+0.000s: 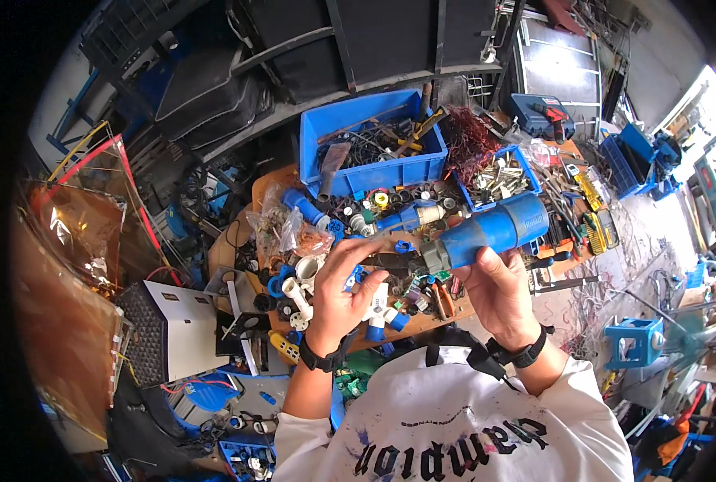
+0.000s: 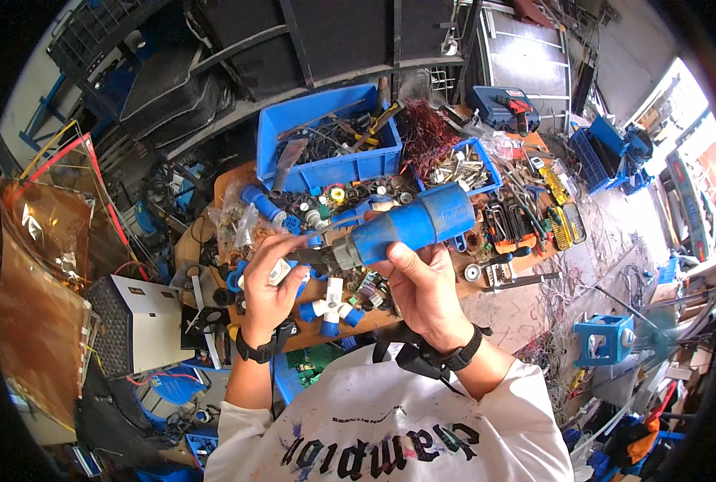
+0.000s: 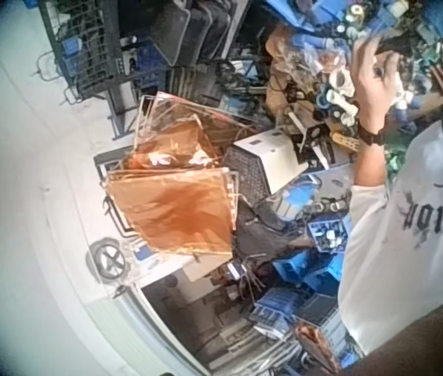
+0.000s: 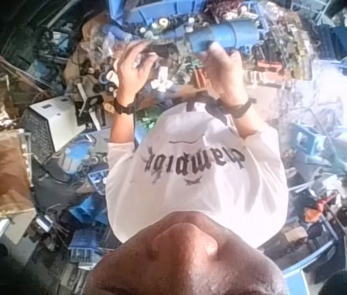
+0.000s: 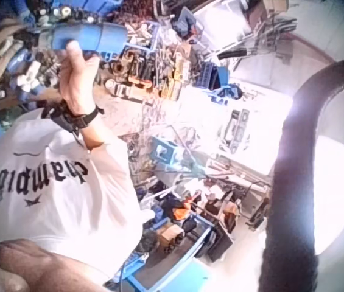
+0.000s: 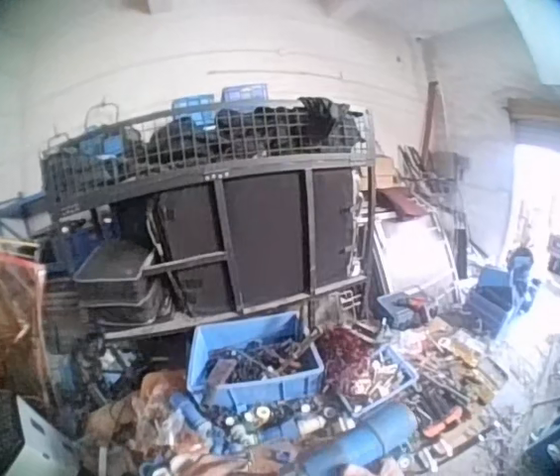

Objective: The person picks up and inspects various small electronic components and tools from a cluttered workbench. They handle a white plastic housing, a small gold-colored metal bracket, a blue cylindrical device, and a black cable, turning them over in their hands to examine them closely before placing them back on the table.

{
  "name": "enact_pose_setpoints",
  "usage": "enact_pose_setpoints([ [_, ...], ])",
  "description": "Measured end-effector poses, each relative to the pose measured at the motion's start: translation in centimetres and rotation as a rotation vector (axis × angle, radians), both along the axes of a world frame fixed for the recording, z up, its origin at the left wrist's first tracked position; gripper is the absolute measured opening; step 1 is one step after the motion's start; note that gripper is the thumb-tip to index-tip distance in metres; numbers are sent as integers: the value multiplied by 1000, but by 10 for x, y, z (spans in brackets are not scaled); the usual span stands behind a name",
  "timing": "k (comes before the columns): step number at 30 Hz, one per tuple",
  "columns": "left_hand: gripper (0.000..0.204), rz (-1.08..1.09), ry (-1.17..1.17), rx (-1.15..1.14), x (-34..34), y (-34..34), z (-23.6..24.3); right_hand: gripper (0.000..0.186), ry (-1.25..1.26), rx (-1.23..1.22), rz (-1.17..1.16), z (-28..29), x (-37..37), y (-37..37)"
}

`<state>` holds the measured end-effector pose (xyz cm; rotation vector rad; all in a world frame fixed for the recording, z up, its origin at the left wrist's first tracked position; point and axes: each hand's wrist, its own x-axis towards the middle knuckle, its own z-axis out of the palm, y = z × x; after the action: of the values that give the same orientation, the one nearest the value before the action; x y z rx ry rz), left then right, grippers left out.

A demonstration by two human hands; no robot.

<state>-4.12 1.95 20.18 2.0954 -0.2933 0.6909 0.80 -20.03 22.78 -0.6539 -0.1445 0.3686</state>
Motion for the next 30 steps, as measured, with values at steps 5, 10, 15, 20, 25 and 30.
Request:
enact_pose_setpoints([
  [5,53,-13,-21,191,-4,-22,33,43,-124,-97,-58,0,1,5],
  [10,45,98,58,347,8,-45,37,49,-254,-223,-48,-4,-4,13],
  [15,28,111,119,234,16,-52,30,51,-298,-302,-5,2,-10,12],
  [20,33,33,133,52,23,-58,23,54,-294,-427,-52,-13,-13,8],
  [25,31,15,188,-49,23,-61,18,49,-424,-545,-70,-3,-8,10],
  [30,29,22,216,-107,21,-57,6,54,-438,-538,-11,0,-4,6],
])
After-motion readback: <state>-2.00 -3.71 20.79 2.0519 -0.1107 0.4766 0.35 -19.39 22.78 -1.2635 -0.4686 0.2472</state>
